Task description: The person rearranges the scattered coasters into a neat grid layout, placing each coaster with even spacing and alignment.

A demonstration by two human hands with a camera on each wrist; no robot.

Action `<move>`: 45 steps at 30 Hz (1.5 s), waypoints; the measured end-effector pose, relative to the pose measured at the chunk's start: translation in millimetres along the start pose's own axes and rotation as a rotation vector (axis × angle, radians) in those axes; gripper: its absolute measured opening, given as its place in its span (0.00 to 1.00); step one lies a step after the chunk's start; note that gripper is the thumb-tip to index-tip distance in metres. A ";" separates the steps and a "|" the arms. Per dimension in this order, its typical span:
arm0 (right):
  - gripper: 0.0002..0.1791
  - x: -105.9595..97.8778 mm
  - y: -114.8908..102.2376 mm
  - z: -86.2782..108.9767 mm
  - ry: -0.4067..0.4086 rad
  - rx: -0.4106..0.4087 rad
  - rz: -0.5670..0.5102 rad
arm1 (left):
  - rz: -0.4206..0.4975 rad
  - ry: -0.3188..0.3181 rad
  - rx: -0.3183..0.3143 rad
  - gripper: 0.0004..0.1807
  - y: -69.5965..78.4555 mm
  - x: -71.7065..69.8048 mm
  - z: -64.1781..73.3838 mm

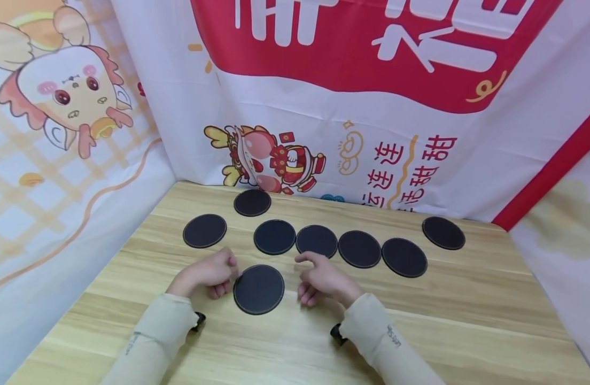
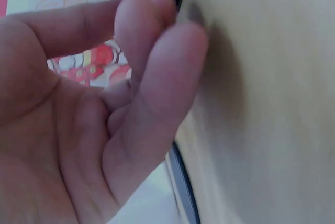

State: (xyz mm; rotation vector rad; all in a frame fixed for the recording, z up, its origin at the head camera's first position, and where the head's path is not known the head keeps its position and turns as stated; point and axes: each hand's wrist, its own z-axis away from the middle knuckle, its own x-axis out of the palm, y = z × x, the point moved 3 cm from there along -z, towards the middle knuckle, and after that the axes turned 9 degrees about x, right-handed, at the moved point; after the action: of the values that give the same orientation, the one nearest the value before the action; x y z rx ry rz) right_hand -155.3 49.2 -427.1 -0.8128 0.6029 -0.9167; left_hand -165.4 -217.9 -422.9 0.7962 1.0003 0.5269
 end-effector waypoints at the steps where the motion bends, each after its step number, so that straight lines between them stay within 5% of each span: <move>1: 0.28 -3.5 -1.6 0.5 -0.002 -0.007 -0.004 | -0.013 0.033 0.006 0.13 -2.3 -7.5 -1.7; 7: 0.23 -8.5 -13.4 2.3 -0.033 -0.048 0.032 | -0.276 0.256 0.006 0.30 -18.1 -69.8 -14.1; 13: 0.19 4.0 -34.9 -2.1 -0.113 -0.084 0.063 | -0.399 0.319 -0.088 0.35 -37.4 -106.7 -32.5; 20: 0.18 26.6 -72.8 -24.5 -0.168 -0.108 0.016 | -0.440 0.308 -0.184 0.42 -42.3 -104.6 -49.2; 28: 0.28 56.5 -99.0 -69.3 -0.234 -0.020 -0.231 | -0.439 0.334 -0.210 0.34 -33.0 -101.3 -58.1; 36: 0.39 91.3 -106.6 -104.1 -0.178 0.075 -0.417 | -0.401 0.258 -0.275 0.34 -29.2 -97.7 -60.0; 45: 0.40 115.5 -107.0 -108.3 -0.114 0.070 -0.483 | -0.380 0.249 -0.252 0.31 -36.2 -96.2 -49.4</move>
State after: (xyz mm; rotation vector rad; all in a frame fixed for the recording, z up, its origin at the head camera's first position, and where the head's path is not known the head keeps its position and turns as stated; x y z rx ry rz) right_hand -228.3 -126.9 -413.7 -0.9593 0.2733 -1.3117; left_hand -251.9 -291.7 -415.4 0.3077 1.2526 0.4170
